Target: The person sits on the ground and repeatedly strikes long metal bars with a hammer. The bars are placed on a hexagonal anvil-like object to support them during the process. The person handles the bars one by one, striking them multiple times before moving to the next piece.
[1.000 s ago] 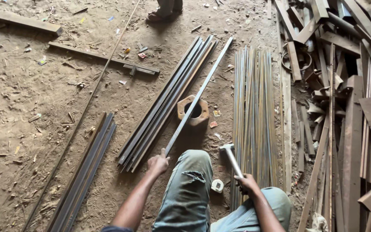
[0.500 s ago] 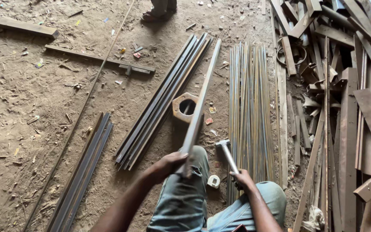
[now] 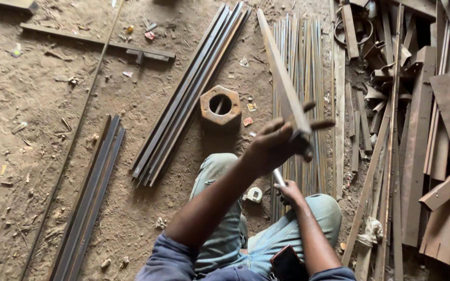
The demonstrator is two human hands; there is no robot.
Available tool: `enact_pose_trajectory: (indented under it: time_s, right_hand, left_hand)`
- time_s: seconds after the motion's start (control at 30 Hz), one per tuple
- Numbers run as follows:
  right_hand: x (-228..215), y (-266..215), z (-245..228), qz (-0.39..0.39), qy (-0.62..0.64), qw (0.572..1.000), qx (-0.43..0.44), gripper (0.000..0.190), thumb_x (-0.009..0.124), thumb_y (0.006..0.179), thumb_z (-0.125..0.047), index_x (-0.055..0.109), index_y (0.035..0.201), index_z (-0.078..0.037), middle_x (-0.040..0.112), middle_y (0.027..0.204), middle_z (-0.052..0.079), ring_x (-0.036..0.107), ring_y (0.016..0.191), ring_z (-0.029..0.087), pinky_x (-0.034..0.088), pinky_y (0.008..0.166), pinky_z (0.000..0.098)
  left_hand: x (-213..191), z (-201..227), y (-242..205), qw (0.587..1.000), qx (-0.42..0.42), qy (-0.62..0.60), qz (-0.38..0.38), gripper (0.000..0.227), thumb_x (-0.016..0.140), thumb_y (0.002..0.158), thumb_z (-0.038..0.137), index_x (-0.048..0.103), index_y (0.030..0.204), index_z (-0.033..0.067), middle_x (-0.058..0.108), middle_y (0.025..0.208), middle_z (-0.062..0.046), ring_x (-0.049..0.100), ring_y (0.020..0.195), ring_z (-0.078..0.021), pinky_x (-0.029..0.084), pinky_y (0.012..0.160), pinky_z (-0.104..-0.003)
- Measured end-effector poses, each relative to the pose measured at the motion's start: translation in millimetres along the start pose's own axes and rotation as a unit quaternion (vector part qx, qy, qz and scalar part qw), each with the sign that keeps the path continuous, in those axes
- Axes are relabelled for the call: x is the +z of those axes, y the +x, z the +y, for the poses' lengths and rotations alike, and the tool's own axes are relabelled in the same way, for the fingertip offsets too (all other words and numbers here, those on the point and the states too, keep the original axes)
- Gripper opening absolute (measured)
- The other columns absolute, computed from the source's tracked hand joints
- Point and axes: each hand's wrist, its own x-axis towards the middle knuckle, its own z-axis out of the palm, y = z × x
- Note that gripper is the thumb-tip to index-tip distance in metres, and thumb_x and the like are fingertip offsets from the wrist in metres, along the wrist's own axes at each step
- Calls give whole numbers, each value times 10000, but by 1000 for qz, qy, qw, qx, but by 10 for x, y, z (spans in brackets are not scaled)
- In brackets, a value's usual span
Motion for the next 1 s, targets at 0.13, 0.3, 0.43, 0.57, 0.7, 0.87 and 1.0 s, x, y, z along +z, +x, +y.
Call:
enact_pose_trajectory:
  time_s: [0.13, 0.3, 0.43, 0.57, 0.7, 0.87, 1.0]
  right_hand:
    - [18, 28, -4, 15, -29, 999, 29, 462, 757, 906, -247, 617, 1264, 9, 704, 747, 104, 602, 506, 166, 451, 395, 312]
    - [36, 57, 16, 22, -38, 998, 42, 506, 764, 901, -254, 596, 1298, 12, 711, 764, 108, 612, 523, 163, 458, 405, 308]
    - [27, 69, 42, 15, -34, 999, 36, 496, 764, 897, -260, 615, 1272, 28, 696, 757, 108, 599, 512, 166, 444, 394, 312]
    - [24, 59, 56, 10, -13, 999, 29, 475, 764, 893, -247, 615, 1253, 25, 690, 747, 104, 584, 498, 164, 436, 383, 312]
    - [25, 59, 44, 8, -19, 1000, 17, 460, 761, 896, -250, 627, 1231, 34, 681, 734, 100, 587, 489, 166, 431, 373, 318]
    - [43, 21, 17, 11, -18, 1000, 13, 401, 761, 896, -247, 641, 1163, 27, 661, 699, 100, 577, 462, 176, 423, 354, 332]
    - [61, -29, -52, 8, -5, 1000, -1, 347, 763, 894, -239, 647, 1101, 15, 646, 677, 96, 566, 441, 183, 416, 336, 343]
  left_hand:
    - [118, 35, 161, 999, 25, -29, -5, 699, 555, 1146, 297, 211, 1612, -95, 291, 1648, -289, 735, 969, -233, 593, 911, -344]
    - [98, -10, 230, 996, 53, -64, -13, 634, 531, 1161, 293, 286, 1585, -109, 276, 1668, -256, 736, 961, -232, 594, 894, -342]
    - [-18, -94, 227, 994, 52, -91, -13, 560, 533, 1178, 315, 367, 1554, -65, 375, 1590, -316, 741, 987, -252, 596, 926, -373]
    - [-93, -113, 253, 994, 22, -104, 0, 571, 519, 1115, 492, 520, 1366, -21, 572, 1403, -349, 744, 1067, -264, 609, 973, -450]
    - [-76, -113, 164, 998, 18, -5, 58, 622, 474, 1111, 596, 539, 1293, 5, 658, 1267, -322, 760, 1005, -300, 619, 960, -461]
    - [-44, -56, 193, 997, 8, 17, 75, 670, 460, 1144, 624, 521, 1264, -32, 682, 1224, -315, 758, 941, -293, 614, 942, -459]
    - [80, 73, 72, 994, 5, 55, 98, 691, 456, 1054, 649, 497, 1355, 29, 684, 1253, -269, 747, 966, -272, 622, 923, -435]
